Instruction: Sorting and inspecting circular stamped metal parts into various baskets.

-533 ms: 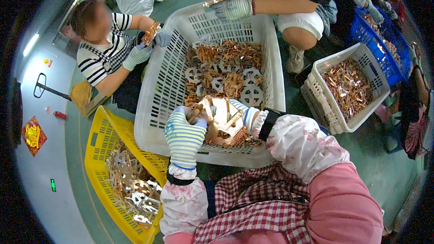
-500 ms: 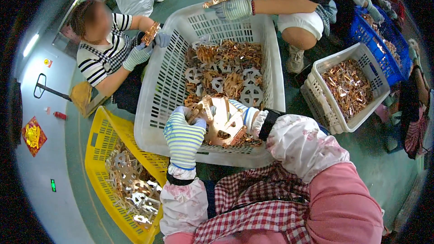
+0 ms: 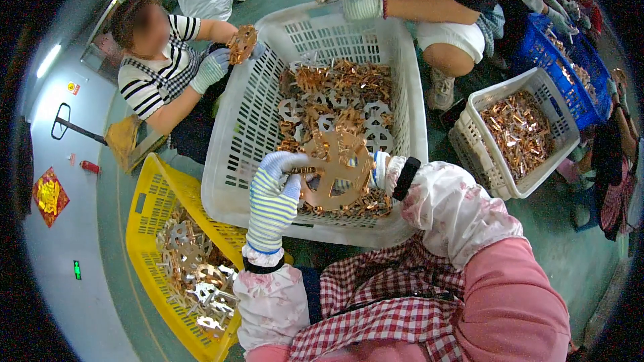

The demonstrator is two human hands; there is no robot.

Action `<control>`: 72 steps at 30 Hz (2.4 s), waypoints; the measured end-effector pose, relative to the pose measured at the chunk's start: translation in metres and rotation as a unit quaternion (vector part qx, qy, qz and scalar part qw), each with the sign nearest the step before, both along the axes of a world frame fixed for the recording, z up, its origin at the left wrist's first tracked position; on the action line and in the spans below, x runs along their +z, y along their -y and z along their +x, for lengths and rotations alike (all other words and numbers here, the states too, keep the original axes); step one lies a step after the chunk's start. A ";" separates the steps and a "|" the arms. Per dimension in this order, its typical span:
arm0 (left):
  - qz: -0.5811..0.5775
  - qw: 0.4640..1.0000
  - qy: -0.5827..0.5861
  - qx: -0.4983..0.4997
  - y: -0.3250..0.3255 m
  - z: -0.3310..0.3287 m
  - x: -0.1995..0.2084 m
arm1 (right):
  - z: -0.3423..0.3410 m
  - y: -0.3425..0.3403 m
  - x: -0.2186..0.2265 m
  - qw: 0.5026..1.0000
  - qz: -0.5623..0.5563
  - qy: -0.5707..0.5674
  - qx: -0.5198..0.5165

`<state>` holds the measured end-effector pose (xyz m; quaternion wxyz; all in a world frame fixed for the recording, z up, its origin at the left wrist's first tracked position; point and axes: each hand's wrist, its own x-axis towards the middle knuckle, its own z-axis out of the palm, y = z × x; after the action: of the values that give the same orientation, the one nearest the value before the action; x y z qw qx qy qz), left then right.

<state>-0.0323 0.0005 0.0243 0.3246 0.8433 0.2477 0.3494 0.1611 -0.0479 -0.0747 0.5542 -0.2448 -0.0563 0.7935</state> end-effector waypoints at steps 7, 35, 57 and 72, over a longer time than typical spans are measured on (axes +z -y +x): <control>-0.245 0.950 0.015 0.193 0.005 0.005 -0.003 | 0.011 -0.015 -0.034 0.981 0.117 0.156 -0.009; -0.409 0.897 0.073 0.151 0.009 0.021 0.002 | 0.016 -0.013 -0.064 0.981 0.100 0.155 -0.061; 0.215 0.962 -0.012 0.167 0.015 0.020 0.002 | 0.026 -0.006 -0.065 0.972 0.009 0.235 0.002; 0.175 0.968 0.011 0.180 0.020 0.021 0.002 | 0.002 -0.009 -0.009 0.982 -0.085 0.170 0.007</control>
<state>-0.0118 -0.0199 0.0260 0.1066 0.8245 0.3272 0.4492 0.1634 -0.0390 -0.0841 0.5085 -0.4218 -0.0837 0.7460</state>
